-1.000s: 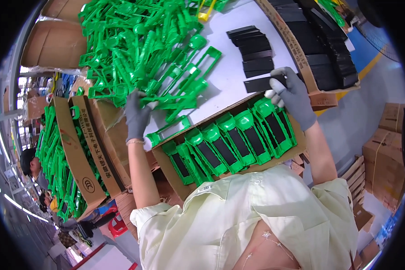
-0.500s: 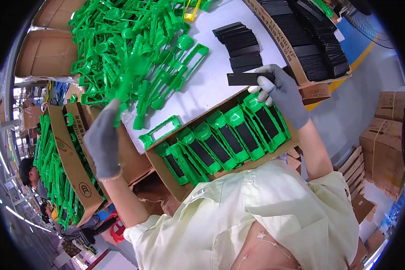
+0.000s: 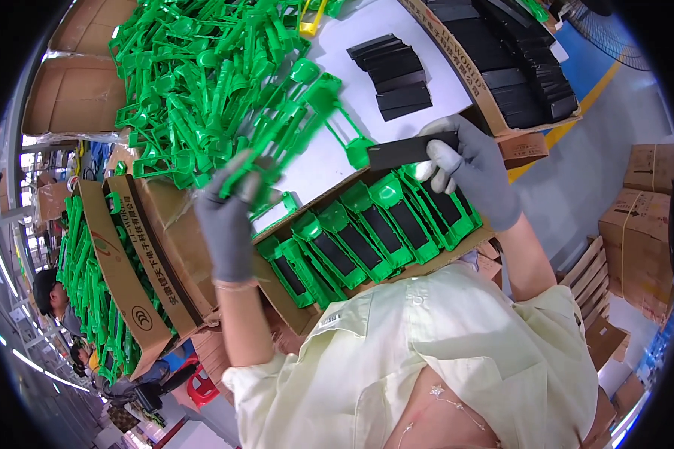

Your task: Manually inserting black components into green plastic fixture housings and placing the completed units into a cardboard box.

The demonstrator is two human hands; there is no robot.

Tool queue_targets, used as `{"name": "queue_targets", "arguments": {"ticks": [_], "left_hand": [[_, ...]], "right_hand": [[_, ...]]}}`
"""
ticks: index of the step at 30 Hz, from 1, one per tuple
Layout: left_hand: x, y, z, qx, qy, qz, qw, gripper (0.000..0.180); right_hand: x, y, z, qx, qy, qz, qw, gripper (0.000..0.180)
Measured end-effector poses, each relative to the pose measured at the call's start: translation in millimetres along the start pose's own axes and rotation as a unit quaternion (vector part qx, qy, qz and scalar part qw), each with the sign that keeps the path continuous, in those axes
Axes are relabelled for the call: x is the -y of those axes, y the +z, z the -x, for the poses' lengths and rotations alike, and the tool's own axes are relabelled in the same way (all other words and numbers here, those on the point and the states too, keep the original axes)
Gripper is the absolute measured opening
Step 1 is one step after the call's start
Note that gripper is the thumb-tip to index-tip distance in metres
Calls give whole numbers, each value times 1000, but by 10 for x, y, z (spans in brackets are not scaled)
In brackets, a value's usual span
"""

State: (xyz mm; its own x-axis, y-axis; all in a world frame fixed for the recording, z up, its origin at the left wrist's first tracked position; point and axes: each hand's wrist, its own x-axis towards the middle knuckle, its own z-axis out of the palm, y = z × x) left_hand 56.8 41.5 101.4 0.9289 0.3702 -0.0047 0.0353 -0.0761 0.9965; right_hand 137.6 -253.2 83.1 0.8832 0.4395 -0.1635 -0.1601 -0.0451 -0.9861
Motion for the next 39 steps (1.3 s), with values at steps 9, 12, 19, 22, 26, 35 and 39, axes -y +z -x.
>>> {"name": "queue_targets", "arguments": {"ticks": [9,12,19,22,26,35,39], "left_hand": [[272,594,422,84,-167,191,964,29],[292,622,425,93,-193,199,956,30],[318,668,429,89,-186,196,959,29],[362,694,436,90,-195,191,958,28],[349,746,456,118,-205,196,952,27],[494,866,527,105,-234,222,941,27],[535,844,579,80,-234,230,941,28]], "right_hand": [[77,136,0,74,33,99,992,26],[28,125,5,67,20,140,988,24],[116,61,49,87,38,98,991,23],[16,100,12,67,16,136,988,21],[23,88,51,73,31,185,980,20],[-125,159,152,-32,-212,438,873,14],[-134,124,100,38,-69,292,953,13]]}}
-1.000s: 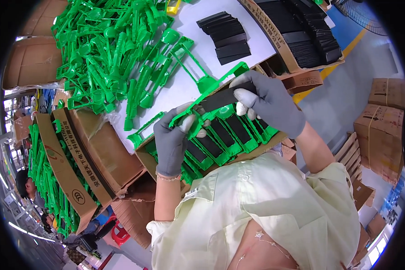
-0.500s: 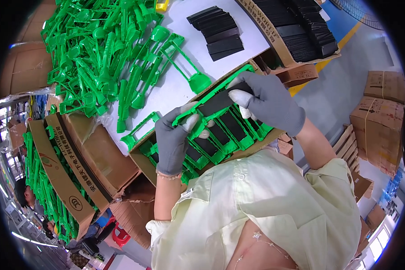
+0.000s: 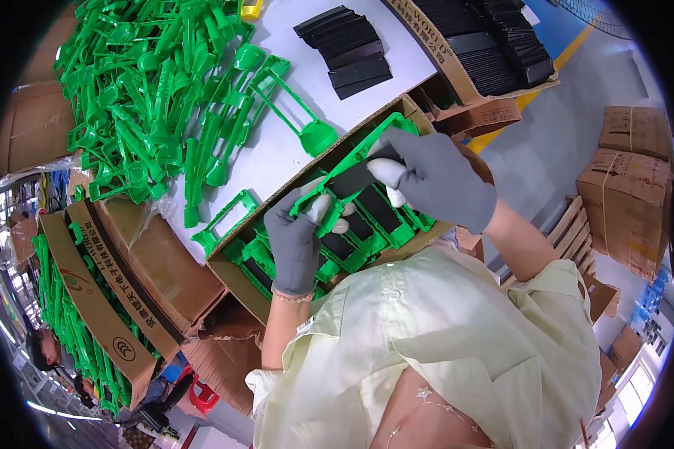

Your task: Manually inserting black components into green plastic fixture housings and placing the completed units into a cardboard box.

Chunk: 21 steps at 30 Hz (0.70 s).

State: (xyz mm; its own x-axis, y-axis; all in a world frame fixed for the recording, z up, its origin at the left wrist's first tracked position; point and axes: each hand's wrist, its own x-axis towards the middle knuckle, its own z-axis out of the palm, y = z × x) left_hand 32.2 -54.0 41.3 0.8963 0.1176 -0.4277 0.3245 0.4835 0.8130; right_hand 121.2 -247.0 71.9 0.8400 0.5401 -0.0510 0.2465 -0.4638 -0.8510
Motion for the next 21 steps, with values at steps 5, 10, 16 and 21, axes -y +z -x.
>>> {"name": "queue_targets", "arguments": {"ticks": [5,10,16,21], "left_hand": [[-60,-38,-4,-30,29,-60,997,28],[-114,-8,19,6,-12,11,1000,28],[-124,78,69,12,-12,-7,1000,25],[-62,119,87,5,-13,-19,1000,27]], "right_hand": [[109,-74,103,-6,14,-10,1000,15],[90,-124,41,23,72,-98,992,20],[60,-73,76,-6,23,-2,1000,21],[-62,-12,37,12,40,1,999,20]]}}
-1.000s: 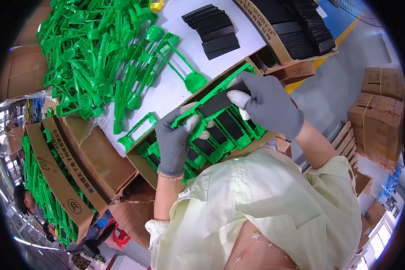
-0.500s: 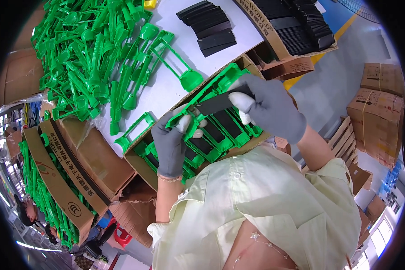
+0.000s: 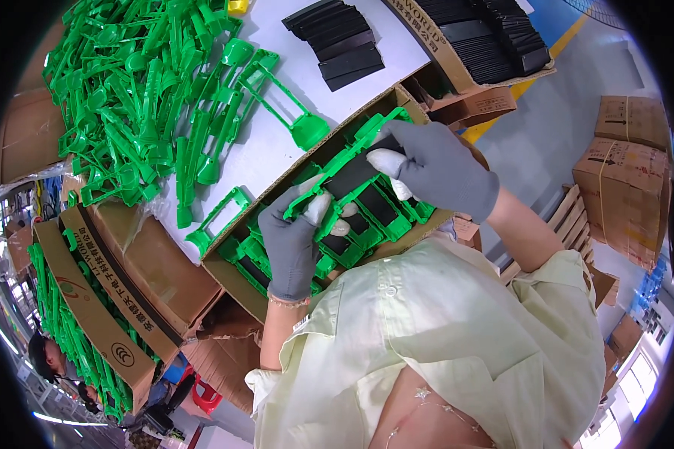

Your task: Manually inserting black components into green plastic fixture housings and placing the completed units into a cardboard box.

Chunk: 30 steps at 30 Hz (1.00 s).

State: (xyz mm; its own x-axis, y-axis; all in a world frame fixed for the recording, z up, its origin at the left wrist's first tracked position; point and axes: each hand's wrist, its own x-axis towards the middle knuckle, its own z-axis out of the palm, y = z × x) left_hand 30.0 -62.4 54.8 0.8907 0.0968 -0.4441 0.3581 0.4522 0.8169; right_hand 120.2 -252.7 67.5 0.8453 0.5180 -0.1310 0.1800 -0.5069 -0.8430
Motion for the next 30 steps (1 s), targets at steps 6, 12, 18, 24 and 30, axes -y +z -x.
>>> {"name": "queue_targets", "arguments": {"ticks": [6,12,18,24,30], "left_hand": [[-43,-13,52,-27,-34,-91,995,30],[-32,-135,108,25,-67,-108,992,26],[72,-83,48,82,-109,-170,976,23],[-123,44,-89,70,-140,-253,955,18],[-331,-155,-384,87,-156,-362,915,25]], "right_hand": [[-83,77,213,-63,-53,245,966,26],[-207,37,336,-143,33,-49,988,31],[-409,211,721,19,70,35,997,19],[-479,346,804,-53,73,70,993,21],[-310,-376,-36,-89,-13,159,983,33]]}}
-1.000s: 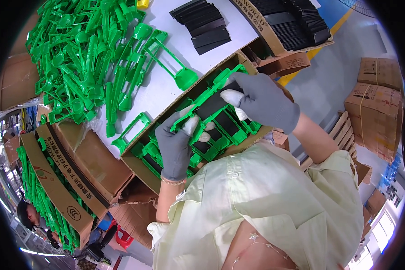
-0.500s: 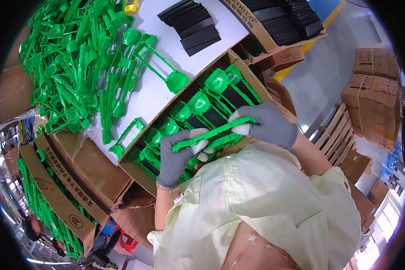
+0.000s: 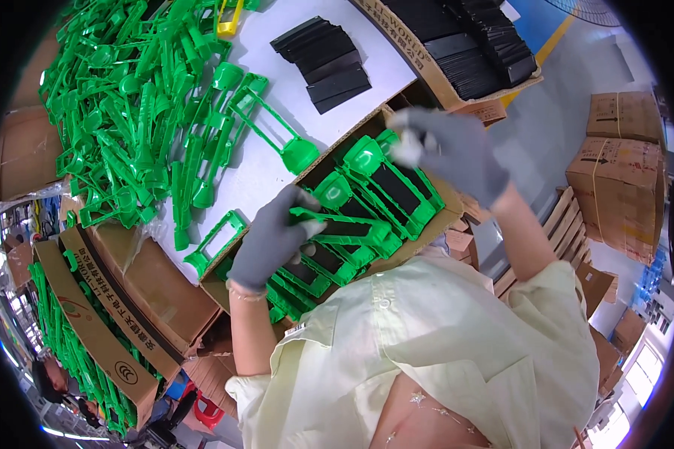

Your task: Manually inserting black components into green plastic fixture housings and placing the completed units into a cardboard box.

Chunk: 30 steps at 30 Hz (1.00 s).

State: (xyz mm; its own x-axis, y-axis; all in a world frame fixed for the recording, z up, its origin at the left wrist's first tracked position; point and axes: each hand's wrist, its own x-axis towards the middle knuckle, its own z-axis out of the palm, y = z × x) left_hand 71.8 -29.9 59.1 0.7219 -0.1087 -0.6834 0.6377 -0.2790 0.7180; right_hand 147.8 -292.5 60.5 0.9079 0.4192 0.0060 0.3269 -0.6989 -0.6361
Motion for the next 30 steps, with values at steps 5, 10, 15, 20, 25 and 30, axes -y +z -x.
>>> {"name": "queue_targets", "arguments": {"ticks": [5,10,15,20,25,30], "left_hand": [[-139,104,-30,-200,196,-398,873,43],[-205,-137,-344,-374,125,-394,831,43],[50,-110,-767,-377,95,-428,816,41],[125,-255,-595,-445,251,-158,845,20],[58,-211,-159,-366,297,225,853,19],[230,-96,166,-257,249,332,873,30]], "right_hand": [[-444,371,-800,-48,-79,120,989,34],[-530,530,-990,-50,-45,198,978,35],[-416,494,-1048,-25,-26,156,987,33],[-512,518,-1047,-26,-25,114,993,31],[-340,396,-908,-98,-55,9,994,23],[438,15,-452,23,80,-357,930,15]]}}
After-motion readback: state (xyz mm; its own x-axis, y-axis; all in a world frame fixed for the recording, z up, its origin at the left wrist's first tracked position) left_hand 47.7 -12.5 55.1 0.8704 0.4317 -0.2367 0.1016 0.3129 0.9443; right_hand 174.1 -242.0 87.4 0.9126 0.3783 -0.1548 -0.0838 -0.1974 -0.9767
